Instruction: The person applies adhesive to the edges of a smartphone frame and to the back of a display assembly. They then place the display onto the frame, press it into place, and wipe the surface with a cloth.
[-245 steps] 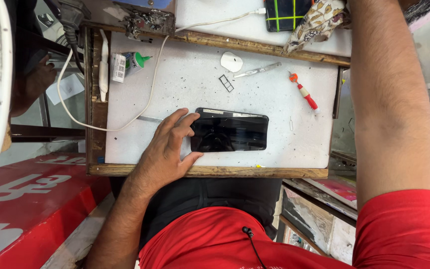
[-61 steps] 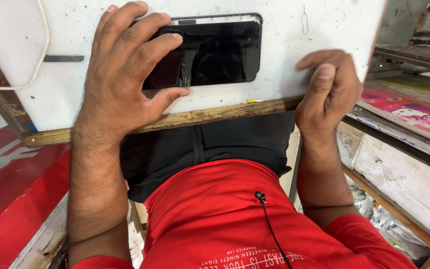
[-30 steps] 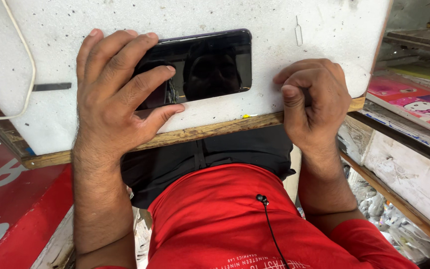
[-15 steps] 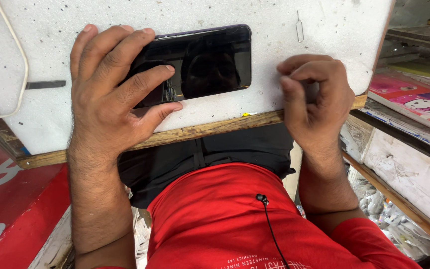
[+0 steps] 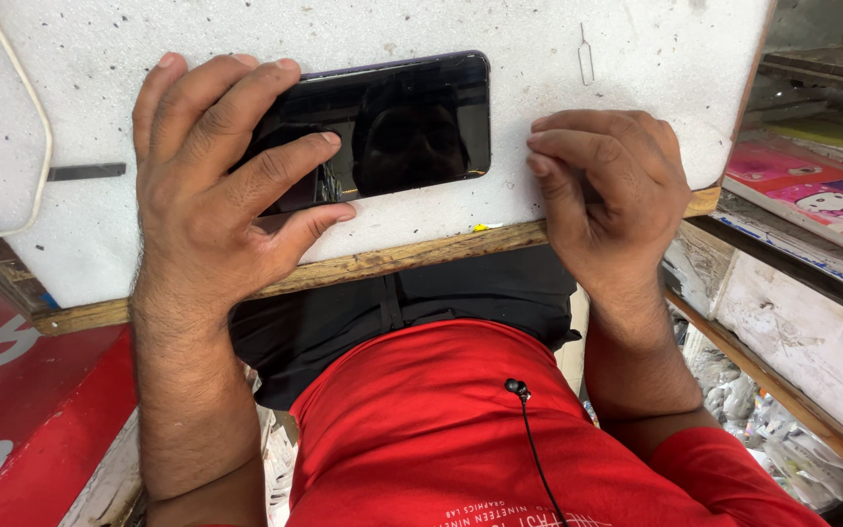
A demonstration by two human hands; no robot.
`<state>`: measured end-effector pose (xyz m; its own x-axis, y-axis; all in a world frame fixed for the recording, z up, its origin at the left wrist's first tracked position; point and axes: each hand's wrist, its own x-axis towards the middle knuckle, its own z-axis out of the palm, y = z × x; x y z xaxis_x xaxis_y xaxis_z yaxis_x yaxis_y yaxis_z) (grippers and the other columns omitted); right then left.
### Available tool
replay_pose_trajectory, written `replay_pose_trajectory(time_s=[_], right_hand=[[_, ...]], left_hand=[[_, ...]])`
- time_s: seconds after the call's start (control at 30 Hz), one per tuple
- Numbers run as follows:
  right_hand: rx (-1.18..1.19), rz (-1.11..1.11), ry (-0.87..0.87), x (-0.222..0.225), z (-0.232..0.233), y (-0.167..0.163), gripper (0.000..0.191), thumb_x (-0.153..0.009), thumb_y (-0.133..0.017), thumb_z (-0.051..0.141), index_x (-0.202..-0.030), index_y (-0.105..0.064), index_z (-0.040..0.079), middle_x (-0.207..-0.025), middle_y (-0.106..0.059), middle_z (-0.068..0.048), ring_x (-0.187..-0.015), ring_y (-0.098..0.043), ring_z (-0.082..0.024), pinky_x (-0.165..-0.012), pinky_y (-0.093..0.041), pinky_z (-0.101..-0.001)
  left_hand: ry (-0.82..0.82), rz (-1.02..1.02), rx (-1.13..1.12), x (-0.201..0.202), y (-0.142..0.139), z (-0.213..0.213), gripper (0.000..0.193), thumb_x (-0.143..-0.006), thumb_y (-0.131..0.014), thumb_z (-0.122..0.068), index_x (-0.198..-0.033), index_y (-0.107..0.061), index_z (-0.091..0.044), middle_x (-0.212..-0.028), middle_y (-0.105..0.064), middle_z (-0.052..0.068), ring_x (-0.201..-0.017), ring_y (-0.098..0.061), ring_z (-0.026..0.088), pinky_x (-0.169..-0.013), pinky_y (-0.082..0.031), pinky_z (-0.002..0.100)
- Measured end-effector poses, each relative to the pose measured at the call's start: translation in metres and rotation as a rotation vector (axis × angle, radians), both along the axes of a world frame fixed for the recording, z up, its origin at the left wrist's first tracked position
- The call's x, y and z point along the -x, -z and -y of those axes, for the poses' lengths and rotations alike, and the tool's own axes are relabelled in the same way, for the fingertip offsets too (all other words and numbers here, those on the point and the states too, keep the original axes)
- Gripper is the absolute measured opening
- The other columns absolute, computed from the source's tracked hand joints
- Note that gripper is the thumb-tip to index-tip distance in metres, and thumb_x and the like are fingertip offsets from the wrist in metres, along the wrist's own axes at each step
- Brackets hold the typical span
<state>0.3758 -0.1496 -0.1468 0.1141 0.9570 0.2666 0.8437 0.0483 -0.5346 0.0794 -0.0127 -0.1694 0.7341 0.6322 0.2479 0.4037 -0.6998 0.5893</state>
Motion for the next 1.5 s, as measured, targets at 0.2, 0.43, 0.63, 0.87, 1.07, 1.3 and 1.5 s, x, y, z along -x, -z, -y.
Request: replay_pose_trajectory(time_s=[0.2, 0.43, 0.63, 0.87, 1.07, 1.3, 1.5], right_hand=[[0.008, 0.028, -0.050, 0.001, -0.006, -0.002, 0.009, -0.107, -0.083, 0.014, -0.113, -0.077, 0.014, -0.114, -0.077, 0.000, -0.096, -0.065, -0.014, -0.084, -0.046, -0.0292], [0.036, 0.083, -0.115, 0.001, -0.007, -0.002, 0.016, -0.104, -0.084, 0.017, -0.120, -0.080, 0.016, -0.120, -0.076, 0.003, -0.102, -0.061, -0.016, -0.089, -0.044, -0.0311], [0.045, 0.105, -0.168, 0.002, -0.010, -0.003, 0.019, -0.102, -0.083, 0.022, -0.120, -0.081, 0.019, -0.125, -0.074, 0.002, -0.100, -0.059, -0.016, -0.087, -0.041, -0.0344], [0.072, 0.133, -0.181, 0.003, -0.011, -0.002, 0.020, -0.103, -0.083, 0.025, -0.122, -0.081, 0.021, -0.127, -0.073, 0.003, -0.099, -0.057, -0.016, -0.086, -0.038, -0.0344], [0.081, 0.143, -0.169, 0.004, -0.012, 0.000, 0.028, -0.105, -0.083, 0.029, -0.130, -0.077, 0.019, -0.130, -0.072, 0.002, -0.100, -0.056, -0.017, -0.088, -0.040, -0.0346], [0.086, 0.190, -0.174, 0.007, -0.016, -0.001, 0.023, -0.107, -0.082, 0.029, -0.126, -0.076, 0.018, -0.126, -0.071, 0.002, -0.098, -0.054, -0.017, -0.089, -0.039, -0.0345], [0.112, 0.235, -0.131, 0.013, -0.019, -0.004, 0.027, -0.106, -0.076, 0.023, -0.132, -0.074, 0.016, -0.132, -0.070, 0.000, -0.096, -0.055, -0.019, -0.086, -0.039, -0.0356]], left_hand=[[-0.004, 0.006, 0.003, -0.001, 0.002, -0.001, 0.057, -0.079, -0.098, -0.052, -0.122, -0.077, -0.022, -0.147, -0.060, 0.010, -0.137, -0.051, 0.032, -0.125, -0.028, 0.061], [-0.015, -0.011, 0.015, 0.000, 0.000, 0.000, 0.054, -0.076, -0.099, -0.047, -0.119, -0.077, -0.022, -0.148, -0.060, 0.010, -0.139, -0.050, 0.032, -0.126, -0.027, 0.060], [-0.009, -0.014, 0.023, 0.003, 0.000, 0.001, 0.054, -0.073, -0.097, -0.045, -0.118, -0.077, -0.022, -0.148, -0.059, 0.010, -0.139, -0.049, 0.032, -0.126, -0.026, 0.060], [0.000, -0.022, 0.011, 0.005, 0.002, -0.001, 0.054, -0.076, -0.096, -0.047, -0.120, -0.077, -0.023, -0.150, -0.058, 0.010, -0.140, -0.049, 0.032, -0.127, -0.025, 0.060], [0.004, -0.020, 0.008, 0.006, 0.003, -0.002, 0.054, -0.077, -0.095, -0.048, -0.121, -0.078, -0.023, -0.150, -0.058, 0.011, -0.140, -0.049, 0.032, -0.127, -0.025, 0.060], [-0.001, -0.038, 0.016, 0.007, 0.002, -0.003, 0.053, -0.076, -0.094, -0.047, -0.120, -0.078, -0.022, -0.151, -0.058, 0.011, -0.140, -0.049, 0.032, -0.127, -0.025, 0.059], [0.010, -0.018, 0.015, 0.010, 0.004, -0.005, 0.049, -0.078, -0.095, -0.045, -0.118, -0.077, -0.021, -0.153, -0.057, 0.011, -0.142, -0.048, 0.032, -0.128, -0.024, 0.059]])
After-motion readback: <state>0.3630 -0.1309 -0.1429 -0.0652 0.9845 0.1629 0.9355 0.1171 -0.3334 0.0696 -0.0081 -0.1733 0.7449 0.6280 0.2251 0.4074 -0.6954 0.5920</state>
